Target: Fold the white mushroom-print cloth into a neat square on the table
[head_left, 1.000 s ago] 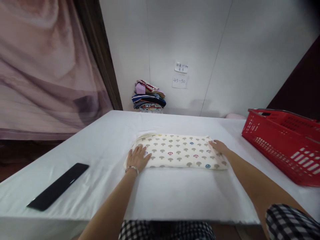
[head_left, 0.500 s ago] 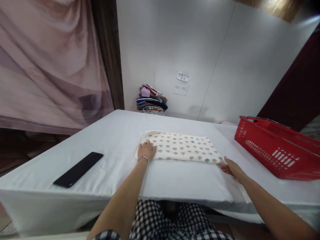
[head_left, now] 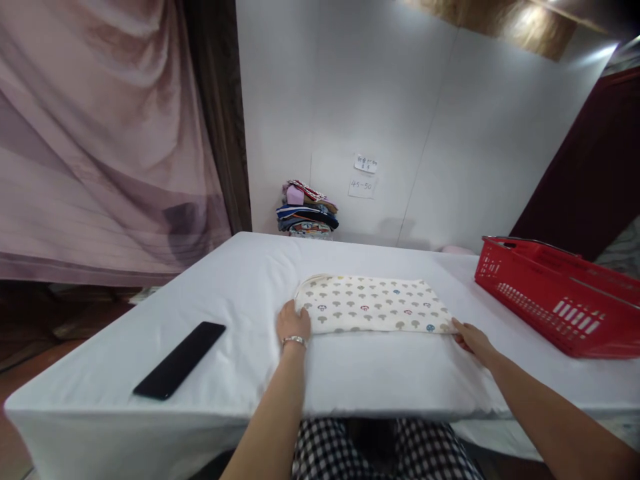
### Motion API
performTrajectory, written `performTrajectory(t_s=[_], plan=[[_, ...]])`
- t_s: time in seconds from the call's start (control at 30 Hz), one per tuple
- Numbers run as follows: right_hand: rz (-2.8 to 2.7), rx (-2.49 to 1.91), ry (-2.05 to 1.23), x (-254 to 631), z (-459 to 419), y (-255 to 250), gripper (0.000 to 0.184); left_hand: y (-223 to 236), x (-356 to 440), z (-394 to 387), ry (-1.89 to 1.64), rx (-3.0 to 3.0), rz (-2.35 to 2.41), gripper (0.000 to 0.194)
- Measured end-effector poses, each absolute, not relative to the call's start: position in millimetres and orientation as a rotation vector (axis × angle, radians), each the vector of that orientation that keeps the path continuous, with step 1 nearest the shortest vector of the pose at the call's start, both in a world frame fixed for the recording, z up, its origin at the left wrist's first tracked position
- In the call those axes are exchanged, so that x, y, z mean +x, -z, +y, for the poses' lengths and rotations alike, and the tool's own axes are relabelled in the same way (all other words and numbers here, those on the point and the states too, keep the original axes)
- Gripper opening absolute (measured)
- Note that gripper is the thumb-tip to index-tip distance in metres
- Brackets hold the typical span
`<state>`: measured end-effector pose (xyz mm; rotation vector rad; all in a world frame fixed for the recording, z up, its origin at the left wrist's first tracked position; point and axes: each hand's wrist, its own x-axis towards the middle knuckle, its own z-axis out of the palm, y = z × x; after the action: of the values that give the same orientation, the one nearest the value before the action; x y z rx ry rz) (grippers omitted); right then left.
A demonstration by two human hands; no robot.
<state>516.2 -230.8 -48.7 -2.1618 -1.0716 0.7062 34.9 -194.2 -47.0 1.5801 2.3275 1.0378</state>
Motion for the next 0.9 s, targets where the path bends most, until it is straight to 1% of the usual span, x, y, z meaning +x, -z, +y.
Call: performTrajectory(t_s=[0.27,0.47,0.57,0.7,0.9], plan=[[-1.019,-2.179,-0.755,515.7,-227.0,49.0,0.041,48.7,34.4,-190.7,-0.907,1.633,2.348,0.047],[-1.007,-2.105,-0.881,523.6,-222.4,48.8,0.038,42.6,36.9,-190.7,-0.831,1.598,2.387,0.048],[-0.947,-2.035,-0.955,524.2,-221.3,43.8,0.034,41.0,40.1,-192.4,-0.817,1.586,2.463,0.048],[-0.882,-2.009,-1.052,524.1,-220.4,34.6,0.035,39.2,46.2,-197.6,-0.826,1.512,2.629,0.052],[-0.887,-1.974,-1.168,528.8,-215.9,30.5,0.037,37.8,48.5,-202.0,-0.612,1.456,2.695,0.057]])
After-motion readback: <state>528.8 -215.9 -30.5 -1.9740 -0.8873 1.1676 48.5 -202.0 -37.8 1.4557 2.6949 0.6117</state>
